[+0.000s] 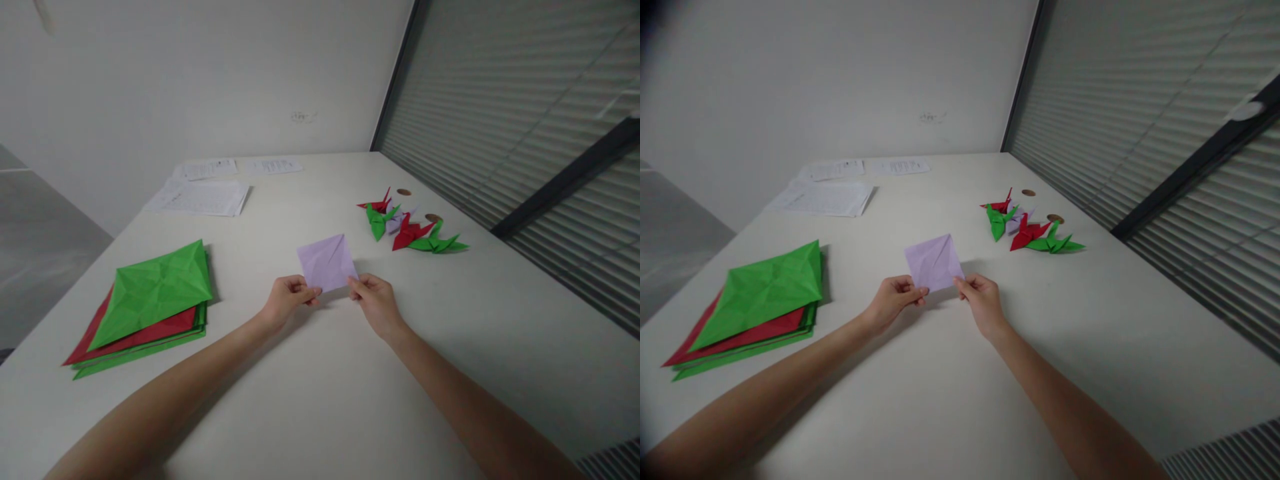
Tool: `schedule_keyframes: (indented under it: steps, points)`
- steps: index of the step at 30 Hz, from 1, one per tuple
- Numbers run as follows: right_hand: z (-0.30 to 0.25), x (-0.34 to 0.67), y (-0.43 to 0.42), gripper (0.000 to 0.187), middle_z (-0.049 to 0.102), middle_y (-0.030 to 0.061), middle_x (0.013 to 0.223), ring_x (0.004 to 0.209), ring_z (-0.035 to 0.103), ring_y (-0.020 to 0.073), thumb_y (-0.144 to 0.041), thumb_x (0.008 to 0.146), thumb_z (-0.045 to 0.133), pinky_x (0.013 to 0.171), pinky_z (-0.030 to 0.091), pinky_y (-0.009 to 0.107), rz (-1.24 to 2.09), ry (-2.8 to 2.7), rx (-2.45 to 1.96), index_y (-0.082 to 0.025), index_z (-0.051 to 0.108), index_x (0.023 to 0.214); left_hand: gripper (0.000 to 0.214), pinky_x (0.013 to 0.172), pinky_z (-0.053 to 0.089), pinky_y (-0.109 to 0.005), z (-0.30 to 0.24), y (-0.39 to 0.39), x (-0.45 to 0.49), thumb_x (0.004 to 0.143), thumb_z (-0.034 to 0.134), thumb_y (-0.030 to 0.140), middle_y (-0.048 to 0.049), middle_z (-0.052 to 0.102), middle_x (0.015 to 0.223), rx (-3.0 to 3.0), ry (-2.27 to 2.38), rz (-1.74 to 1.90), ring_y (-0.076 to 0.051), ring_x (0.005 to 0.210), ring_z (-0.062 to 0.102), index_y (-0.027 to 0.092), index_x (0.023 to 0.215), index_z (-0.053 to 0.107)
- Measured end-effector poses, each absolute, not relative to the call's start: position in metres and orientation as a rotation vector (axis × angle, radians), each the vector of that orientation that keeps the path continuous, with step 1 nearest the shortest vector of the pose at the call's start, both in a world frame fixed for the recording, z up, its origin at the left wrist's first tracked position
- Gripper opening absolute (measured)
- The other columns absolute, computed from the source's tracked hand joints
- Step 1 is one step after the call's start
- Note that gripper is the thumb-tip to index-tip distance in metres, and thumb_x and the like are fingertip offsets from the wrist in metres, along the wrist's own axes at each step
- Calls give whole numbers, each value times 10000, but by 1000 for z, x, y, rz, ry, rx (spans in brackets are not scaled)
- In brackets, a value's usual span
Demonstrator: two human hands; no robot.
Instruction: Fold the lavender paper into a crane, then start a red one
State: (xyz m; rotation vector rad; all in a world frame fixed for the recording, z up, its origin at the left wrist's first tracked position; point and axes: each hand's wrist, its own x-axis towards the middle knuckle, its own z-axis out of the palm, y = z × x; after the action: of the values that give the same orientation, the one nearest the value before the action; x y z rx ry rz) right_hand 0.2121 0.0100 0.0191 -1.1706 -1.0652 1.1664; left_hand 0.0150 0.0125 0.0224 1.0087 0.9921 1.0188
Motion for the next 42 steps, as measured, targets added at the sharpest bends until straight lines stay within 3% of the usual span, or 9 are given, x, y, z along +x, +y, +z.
schedule_keyframes:
  steps: [5, 12, 18, 32, 37, 39, 42]
  points:
    - [19, 213, 9, 336, 589, -6, 616, 596, 507, 136, -506, 685, 739, 581, 410, 271, 1280, -1074, -1113, -194, 622, 650, 408, 576, 468, -251, 24, 10, 16, 528, 882, 443, -23, 650, 581, 1060, 973, 940, -119, 539, 580, 139, 620, 626]
    - [19, 210, 8, 392, 542, -23, 546, 547, 482, 127, -536, 638, 765, 553, 403, 268, 1238, -1145, -1201, -191, 589, 581, 443, 670, 482, -258, 30, 11, 15, 681, 753, 572, -49, 671, 748, 1035, 986, 1114, -139, 687, 573, 137, 761, 719]
    - [21, 208, 6, 405, 513, -30, 523, 533, 465, 123, -543, 645, 752, 536, 389, 261, 1242, -1200, -1215, -194, 568, 552, 409, 658, 449, -247, 28, 15, 13, 659, 775, 533, -19, 631, 677, 1010, 1021, 1249, -123, 664, 524, 129, 683, 716]
    - [22, 211, 8, 347, 441, -38, 529, 538, 398, 118, -489, 690, 723, 524, 318, 265, 1096, -1291, -1225, -194, 601, 556, 268, 585, 430, -232, 34, 20, 9, 662, 783, 384, -32, 689, 770, 1051, 1072, 1381, -120, 666, 563, 165, 811, 743]
    - [23, 223, 15, 120, 641, 21, 789, 762, 574, 182, -338, 773, 687, 681, 446, 310, 838, -1427, -1075, -241, 759, 776, 108, 686, 477, -268, 49, 25, -3, 725, 720, 281, -56, 688, 810, 1421, 1017, 1381, -163, 772, 617, 178, 760, 722]
    - [25, 232, 20, 146, 675, 45, 919, 885, 593, 211, -276, 806, 650, 792, 470, 361, 705, -1600, -1022, -288, 782, 867, 71, 804, 489, -312, 55, 28, -12, 755, 651, 192, -78, 698, 902, 1837, 936, 1201, -192, 877, 632, 190, 763, 722]
    - [23, 243, 24, 255, 691, 55, 1026, 978, 553, 234, -166, 825, 608, 895, 457, 426, 466, -1943, -1028, -331, 783, 910, 347, 962, 438, -379, 55, 28, -20, 750, 547, 63, -88, 697, 1062, 2361, 801, 755, -227, 1041, 611, 212, 1011, 721]
